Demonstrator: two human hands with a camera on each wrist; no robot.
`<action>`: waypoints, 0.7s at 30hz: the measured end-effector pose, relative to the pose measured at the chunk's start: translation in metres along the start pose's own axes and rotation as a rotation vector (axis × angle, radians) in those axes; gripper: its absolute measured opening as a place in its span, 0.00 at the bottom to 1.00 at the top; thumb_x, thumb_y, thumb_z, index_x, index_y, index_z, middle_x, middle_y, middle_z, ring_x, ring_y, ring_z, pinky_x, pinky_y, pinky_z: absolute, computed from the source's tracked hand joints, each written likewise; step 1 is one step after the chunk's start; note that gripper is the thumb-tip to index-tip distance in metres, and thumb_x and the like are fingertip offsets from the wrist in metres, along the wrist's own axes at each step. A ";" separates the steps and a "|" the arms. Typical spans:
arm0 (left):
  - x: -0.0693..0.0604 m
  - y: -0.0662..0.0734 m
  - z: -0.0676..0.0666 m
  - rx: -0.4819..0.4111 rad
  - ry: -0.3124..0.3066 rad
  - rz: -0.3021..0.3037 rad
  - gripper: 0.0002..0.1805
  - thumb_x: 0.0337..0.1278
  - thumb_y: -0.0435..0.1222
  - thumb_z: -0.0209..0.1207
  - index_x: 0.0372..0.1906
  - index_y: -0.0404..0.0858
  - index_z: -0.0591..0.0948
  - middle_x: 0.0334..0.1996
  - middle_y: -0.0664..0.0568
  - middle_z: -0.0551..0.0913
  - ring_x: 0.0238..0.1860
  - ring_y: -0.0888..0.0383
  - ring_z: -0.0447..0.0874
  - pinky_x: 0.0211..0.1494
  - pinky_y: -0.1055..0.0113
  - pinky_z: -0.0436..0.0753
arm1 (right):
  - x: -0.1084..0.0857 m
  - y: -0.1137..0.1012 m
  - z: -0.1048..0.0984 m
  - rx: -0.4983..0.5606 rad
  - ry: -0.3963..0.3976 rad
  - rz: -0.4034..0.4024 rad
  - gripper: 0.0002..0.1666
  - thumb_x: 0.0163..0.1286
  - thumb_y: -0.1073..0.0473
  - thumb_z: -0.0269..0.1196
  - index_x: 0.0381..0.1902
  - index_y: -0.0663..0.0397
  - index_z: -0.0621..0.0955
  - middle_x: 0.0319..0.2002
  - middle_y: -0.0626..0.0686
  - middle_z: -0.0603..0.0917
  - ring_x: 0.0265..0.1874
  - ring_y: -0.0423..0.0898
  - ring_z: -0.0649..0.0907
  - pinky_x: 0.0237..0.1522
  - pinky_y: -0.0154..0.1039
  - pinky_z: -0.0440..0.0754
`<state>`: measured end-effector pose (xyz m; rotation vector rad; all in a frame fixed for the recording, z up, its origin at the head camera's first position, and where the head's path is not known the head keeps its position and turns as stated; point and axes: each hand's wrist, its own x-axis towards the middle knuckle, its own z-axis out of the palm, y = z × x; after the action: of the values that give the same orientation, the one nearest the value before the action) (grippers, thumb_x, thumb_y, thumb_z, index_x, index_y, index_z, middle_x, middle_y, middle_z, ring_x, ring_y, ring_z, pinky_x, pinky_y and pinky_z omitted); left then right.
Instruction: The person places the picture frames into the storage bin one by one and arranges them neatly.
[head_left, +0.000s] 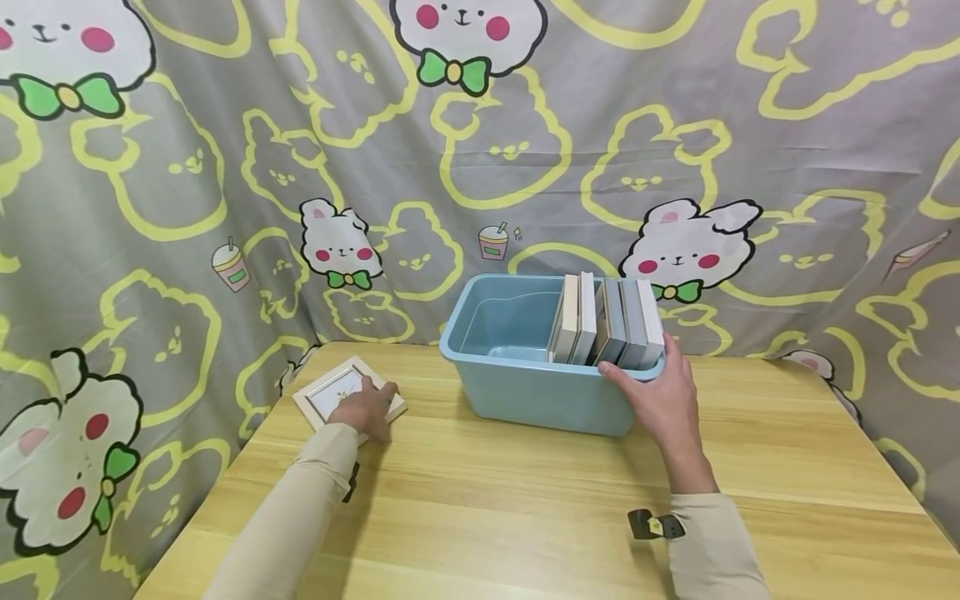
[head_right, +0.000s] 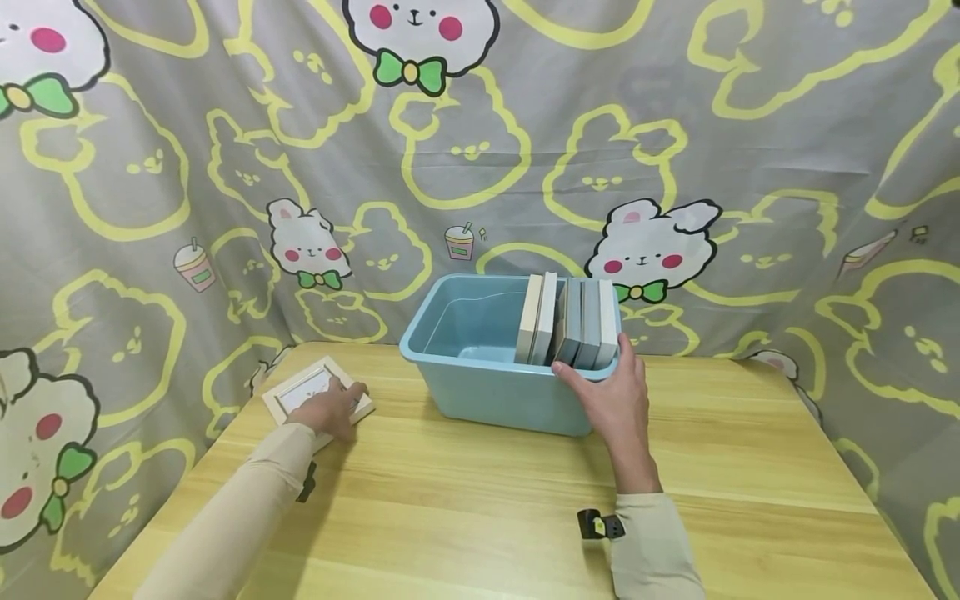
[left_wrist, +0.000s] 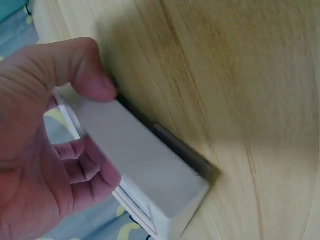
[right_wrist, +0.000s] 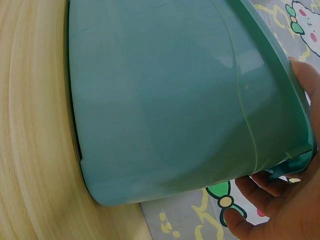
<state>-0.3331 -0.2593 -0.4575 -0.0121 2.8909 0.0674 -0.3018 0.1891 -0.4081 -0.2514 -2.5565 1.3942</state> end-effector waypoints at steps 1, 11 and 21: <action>0.001 0.000 0.000 0.004 0.006 0.006 0.42 0.29 0.34 0.68 0.60 0.46 0.66 0.53 0.32 0.61 0.25 0.48 0.75 0.22 0.60 0.74 | 0.000 0.000 0.000 0.000 0.000 -0.001 0.70 0.51 0.24 0.64 0.78 0.47 0.44 0.71 0.65 0.60 0.66 0.63 0.65 0.64 0.65 0.65; 0.004 0.007 -0.007 0.043 0.103 -0.023 0.40 0.38 0.35 0.59 0.66 0.44 0.63 0.54 0.30 0.62 0.25 0.45 0.74 0.24 0.55 0.75 | 0.000 0.001 0.001 0.015 0.010 -0.002 0.68 0.50 0.25 0.65 0.78 0.44 0.46 0.70 0.63 0.61 0.65 0.62 0.65 0.63 0.64 0.66; 0.007 0.005 -0.018 0.052 0.228 -0.061 0.41 0.39 0.36 0.63 0.66 0.44 0.63 0.53 0.28 0.64 0.23 0.44 0.76 0.24 0.53 0.78 | 0.000 0.001 0.000 0.005 0.008 0.000 0.69 0.50 0.24 0.64 0.78 0.45 0.44 0.71 0.64 0.60 0.66 0.63 0.65 0.64 0.65 0.65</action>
<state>-0.3440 -0.2549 -0.4412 -0.1058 3.1164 -0.0225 -0.3019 0.1893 -0.4088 -0.2561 -2.5461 1.3965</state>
